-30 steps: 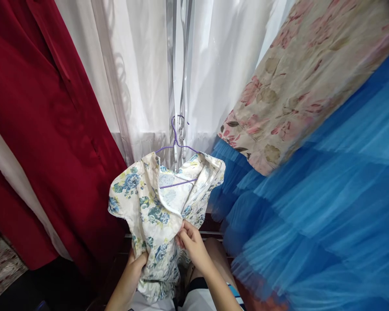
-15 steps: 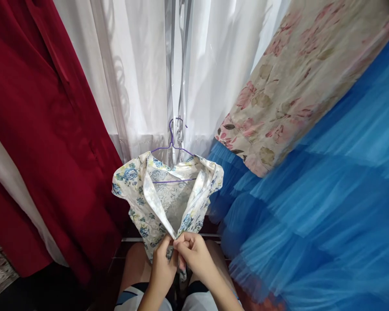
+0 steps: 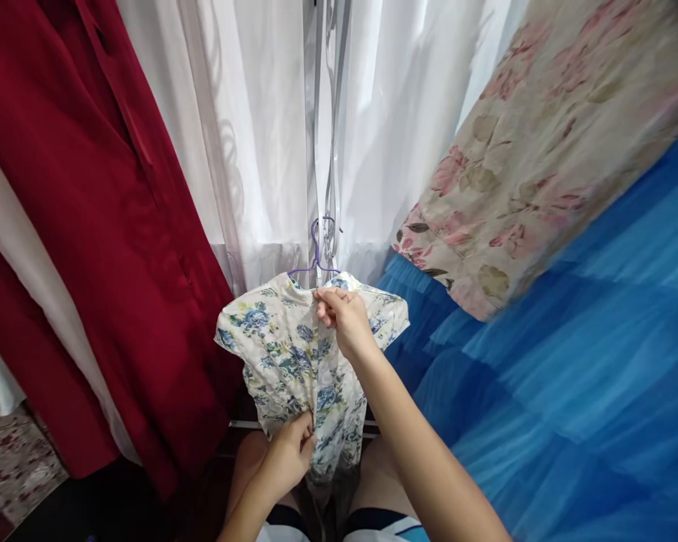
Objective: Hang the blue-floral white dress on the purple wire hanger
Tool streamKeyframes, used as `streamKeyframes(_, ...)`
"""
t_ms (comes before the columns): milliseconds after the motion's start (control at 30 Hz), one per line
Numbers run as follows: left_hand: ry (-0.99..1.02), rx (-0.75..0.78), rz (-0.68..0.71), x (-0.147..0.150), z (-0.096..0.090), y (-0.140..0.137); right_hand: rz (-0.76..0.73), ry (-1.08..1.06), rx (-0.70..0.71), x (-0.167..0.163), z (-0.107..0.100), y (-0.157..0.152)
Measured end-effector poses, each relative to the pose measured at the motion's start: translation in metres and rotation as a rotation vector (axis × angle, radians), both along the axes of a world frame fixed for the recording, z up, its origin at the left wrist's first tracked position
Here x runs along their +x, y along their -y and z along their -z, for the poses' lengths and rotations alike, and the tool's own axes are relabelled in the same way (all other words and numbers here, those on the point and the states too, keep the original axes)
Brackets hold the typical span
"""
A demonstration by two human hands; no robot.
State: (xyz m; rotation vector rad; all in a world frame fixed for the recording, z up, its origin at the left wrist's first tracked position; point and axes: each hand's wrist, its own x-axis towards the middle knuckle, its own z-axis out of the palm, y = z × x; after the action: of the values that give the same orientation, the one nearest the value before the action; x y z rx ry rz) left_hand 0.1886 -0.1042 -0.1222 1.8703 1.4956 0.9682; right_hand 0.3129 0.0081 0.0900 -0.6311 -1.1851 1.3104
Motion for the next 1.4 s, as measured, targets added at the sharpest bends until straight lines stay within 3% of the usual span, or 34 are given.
streamKeyframes(100,0.15,0.082,-0.012,-0.007,-0.026,-0.016,-0.01,0.061,0.03,0.005,0.008,0.011)
streamKeyframes(233,0.349,0.438,-0.198,-0.016,-0.114,-0.04,0.032,0.183,0.101,0.011,0.014,0.024)
streamKeyframes(300,0.257,0.594,-0.134,-0.018,-0.16,-0.055,0.05,0.234,0.171,0.011,0.012,0.025)
streamKeyframes(367,0.098,0.664,-0.043,-0.017,-0.192,-0.069,0.071,0.301,0.236,0.01,0.01,0.023)
streamKeyframes(467,-0.06,0.767,-0.03,-0.008,-0.211,-0.083,0.211,0.46,0.331,0.008,0.015,0.013)
streamKeyframes(600,0.062,0.872,-0.199,-0.01,-0.213,-0.093,0.41,0.701,0.37,0.008,0.044,-0.001)
streamKeyframes(733,0.481,0.864,-0.476,-0.059,-0.207,-0.113,0.291,0.729,0.297,0.016,0.077,0.008)
streamKeyframes(867,1.139,0.532,-0.692,-0.109,-0.173,-0.135,0.145,0.635,0.227,0.02,0.092,0.034)
streamKeyframes(933,1.262,0.361,-0.702,-0.11,-0.145,-0.137,0.083,0.609,0.189,0.02,0.098,0.045)
streamKeyframes(1067,1.302,0.075,-0.577,-0.065,-0.091,-0.117,0.045,0.521,0.089,0.029,0.129,0.053)
streamKeyframes(1167,1.317,-0.032,-0.447,-0.021,-0.067,-0.092,0.093,0.541,0.002,0.05,0.167,0.052)
streamKeyframes(1300,1.324,-0.099,-0.178,0.021,-0.065,-0.051,0.138,0.693,0.01,0.08,0.198,0.064)
streamKeyframes(1400,1.137,-0.074,0.151,0.043,-0.079,-0.02,0.07,0.785,0.167,0.089,0.186,0.088)
